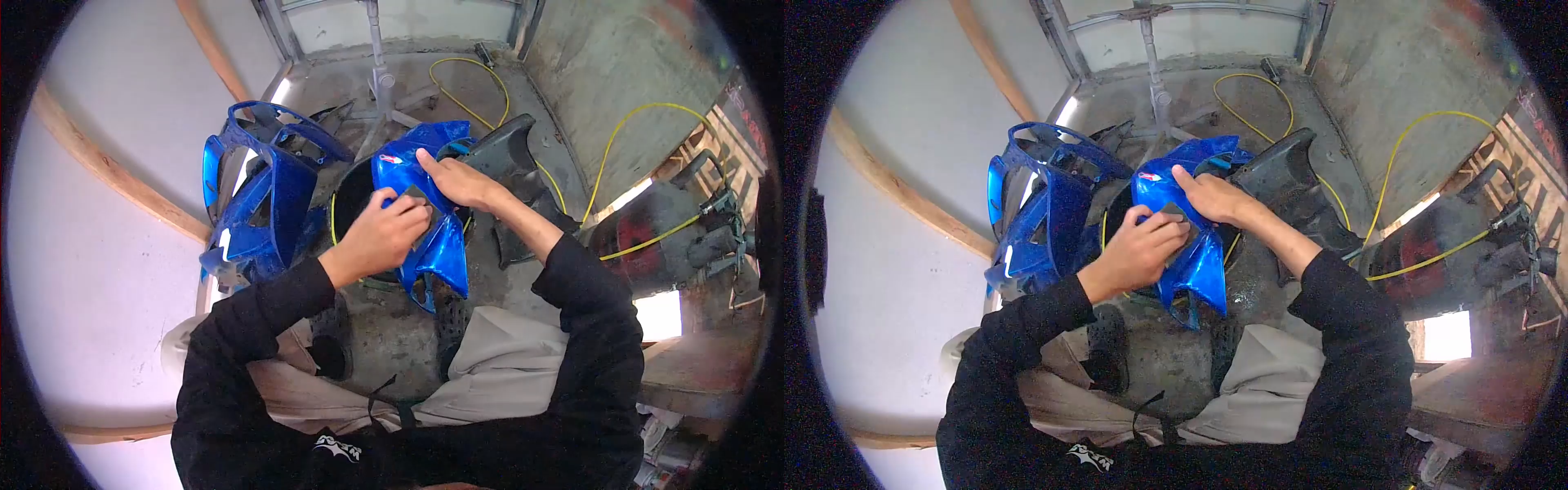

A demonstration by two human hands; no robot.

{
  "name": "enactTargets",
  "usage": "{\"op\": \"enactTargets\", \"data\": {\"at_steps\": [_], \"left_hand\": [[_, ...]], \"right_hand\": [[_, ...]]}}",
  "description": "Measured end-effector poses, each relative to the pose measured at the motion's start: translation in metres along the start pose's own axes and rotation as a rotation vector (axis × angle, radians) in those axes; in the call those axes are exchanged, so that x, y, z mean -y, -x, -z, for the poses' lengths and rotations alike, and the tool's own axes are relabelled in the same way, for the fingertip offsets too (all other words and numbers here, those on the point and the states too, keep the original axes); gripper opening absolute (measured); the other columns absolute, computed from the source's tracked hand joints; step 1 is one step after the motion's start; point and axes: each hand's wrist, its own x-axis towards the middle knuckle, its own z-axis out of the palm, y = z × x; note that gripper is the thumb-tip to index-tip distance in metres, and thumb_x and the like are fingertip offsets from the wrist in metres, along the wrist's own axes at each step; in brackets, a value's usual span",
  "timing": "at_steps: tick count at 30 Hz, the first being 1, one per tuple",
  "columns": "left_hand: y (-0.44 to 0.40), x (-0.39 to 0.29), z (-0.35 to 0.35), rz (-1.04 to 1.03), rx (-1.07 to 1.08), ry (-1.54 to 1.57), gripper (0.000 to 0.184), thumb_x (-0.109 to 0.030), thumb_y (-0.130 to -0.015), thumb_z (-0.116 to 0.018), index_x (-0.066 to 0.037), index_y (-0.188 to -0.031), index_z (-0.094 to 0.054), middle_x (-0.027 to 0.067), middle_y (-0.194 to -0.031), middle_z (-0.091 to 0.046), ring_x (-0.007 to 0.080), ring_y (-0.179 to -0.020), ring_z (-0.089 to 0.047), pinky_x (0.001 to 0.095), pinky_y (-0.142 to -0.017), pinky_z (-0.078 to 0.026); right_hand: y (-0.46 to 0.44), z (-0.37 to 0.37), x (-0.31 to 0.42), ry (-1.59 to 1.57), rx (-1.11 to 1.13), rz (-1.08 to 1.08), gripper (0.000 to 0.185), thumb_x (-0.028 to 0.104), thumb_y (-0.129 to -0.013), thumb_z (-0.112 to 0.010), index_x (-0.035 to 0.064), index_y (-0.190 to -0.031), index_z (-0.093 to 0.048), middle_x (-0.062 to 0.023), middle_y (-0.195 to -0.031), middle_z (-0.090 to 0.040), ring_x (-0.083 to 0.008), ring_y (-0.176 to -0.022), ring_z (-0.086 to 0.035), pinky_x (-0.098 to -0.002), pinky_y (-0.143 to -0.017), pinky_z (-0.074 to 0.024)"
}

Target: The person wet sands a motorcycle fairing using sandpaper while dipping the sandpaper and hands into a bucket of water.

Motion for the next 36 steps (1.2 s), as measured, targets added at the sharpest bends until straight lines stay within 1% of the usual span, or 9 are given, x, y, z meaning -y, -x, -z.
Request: {"op": "enactTargets", "data": {"at_steps": [4, 8, 12, 16, 20, 23, 27, 31, 36], "left_hand": [[-0.006, 0.034, 0.012, 0.395, -0.201, -0.154, 0.034, -0.004, -0.078, -0.068, -0.011, -0.112, -0.070, 0.0034, -0.116, -0.069, 0.0231, -0.115, -0.064, 0.0484, -0.102, -0.040], [0.002, -0.007, -0.001, 0.081, -0.043, -0.059, 0.037, -0.004, -0.079, -0.068, -0.013, -0.114, -0.071, 0.0034, -0.119, -0.070, 0.0249, -0.112, -0.064, 0.0476, -0.098, -0.038], [-0.008, 0.017, 0.017, 0.460, -0.160, -0.151, 0.035, -0.007, -0.078, -0.069, -0.010, -0.113, -0.071, 0.0022, -0.121, -0.070, 0.0213, -0.118, -0.064, 0.0480, -0.103, -0.039], [0.002, -0.003, 0.000, 0.066, -0.049, -0.098, 0.031, -0.008, -0.083, -0.068, -0.010, -0.114, -0.071, 0.0063, -0.126, -0.070, 0.0260, -0.108, -0.064, 0.0474, -0.094, -0.039], [-0.008, 0.014, 0.012, 0.382, -0.089, -0.252, 0.030, -0.009, -0.081, -0.068, -0.009, -0.111, -0.070, 0.0064, -0.118, -0.069, 0.0284, -0.108, -0.064, 0.0493, -0.091, -0.042], [0.002, -0.013, -0.002, -0.058, -0.045, -0.126, 0.023, -0.010, -0.081, -0.065, -0.009, -0.104, -0.067, 0.0058, -0.106, -0.065, 0.0274, -0.103, -0.063, 0.0511, -0.092, -0.045], [-0.009, 0.030, 0.021, 0.295, -0.209, -0.327, 0.020, -0.016, -0.086, -0.064, -0.009, -0.104, -0.066, 0.0058, -0.105, -0.064, 0.0272, -0.103, -0.061, 0.0462, -0.095, -0.044], [0.002, -0.004, 0.001, -0.049, -0.094, -0.164, 0.026, -0.011, -0.083, -0.065, -0.007, -0.109, -0.069, 0.0082, -0.114, -0.067, 0.0287, -0.107, -0.063, 0.0479, -0.091, -0.047], [-0.009, 0.021, 0.006, 0.301, -0.204, -0.189, 0.028, -0.010, -0.083, -0.064, -0.007, -0.111, -0.066, 0.0092, -0.111, -0.067, 0.0302, -0.106, -0.064, 0.0479, -0.092, -0.045]], "right_hand": [[0.006, -0.001, 0.003, -0.008, -0.031, 0.014, 0.102, 0.074, -0.110, -0.022, -0.0129, -0.091, -0.073, -0.0321, -0.099, -0.075, -0.0448, -0.105, -0.073, -0.0530, -0.099, -0.0495], [0.011, 0.002, 0.011, 0.040, -0.041, -0.018, 0.103, 0.074, -0.109, -0.022, -0.0130, -0.090, -0.073, -0.0335, -0.096, -0.074, -0.0471, -0.104, -0.073, -0.0545, -0.098, -0.0493], [0.008, 0.000, 0.002, -0.009, 0.005, 0.021, 0.103, 0.074, -0.109, -0.021, -0.0133, -0.091, -0.073, -0.0349, -0.096, -0.074, -0.0471, -0.106, -0.073, -0.0540, -0.098, -0.0498], [0.002, -0.002, -0.002, 0.033, -0.042, 0.013, 0.104, 0.075, -0.109, -0.021, -0.0138, -0.092, -0.073, -0.0356, -0.097, -0.073, -0.0468, -0.107, -0.073, -0.0542, -0.099, -0.0496], [0.004, 0.003, 0.001, 0.013, 0.035, -0.018, 0.105, 0.075, -0.109, -0.021, -0.0141, -0.092, -0.073, -0.0359, -0.099, -0.073, -0.0470, -0.107, -0.073, -0.0549, -0.099, -0.0494], [0.005, 0.000, 0.002, 0.047, -0.044, 0.021, 0.105, 0.075, -0.109, -0.020, -0.0140, -0.091, -0.072, -0.0355, -0.099, -0.073, -0.0458, -0.106, -0.073, -0.0550, -0.097, -0.0499], [0.005, 0.000, -0.004, 0.001, 0.027, 0.009, 0.104, 0.074, -0.109, -0.019, -0.0134, -0.088, -0.072, -0.0343, -0.098, -0.074, -0.0437, -0.104, -0.073, -0.0549, -0.096, -0.0504], [0.004, -0.002, -0.004, -0.013, -0.026, 0.028, 0.104, 0.075, -0.109, -0.019, -0.0119, -0.083, -0.071, -0.0303, -0.088, -0.073, -0.0407, -0.095, -0.074, -0.0542, -0.094, -0.0509], [0.007, -0.004, -0.004, -0.008, -0.089, 0.065, 0.104, 0.076, -0.109, -0.019, -0.0099, -0.077, -0.069, -0.0254, -0.079, -0.070, -0.0369, -0.081, -0.072, -0.0518, -0.087, -0.0528]]}}
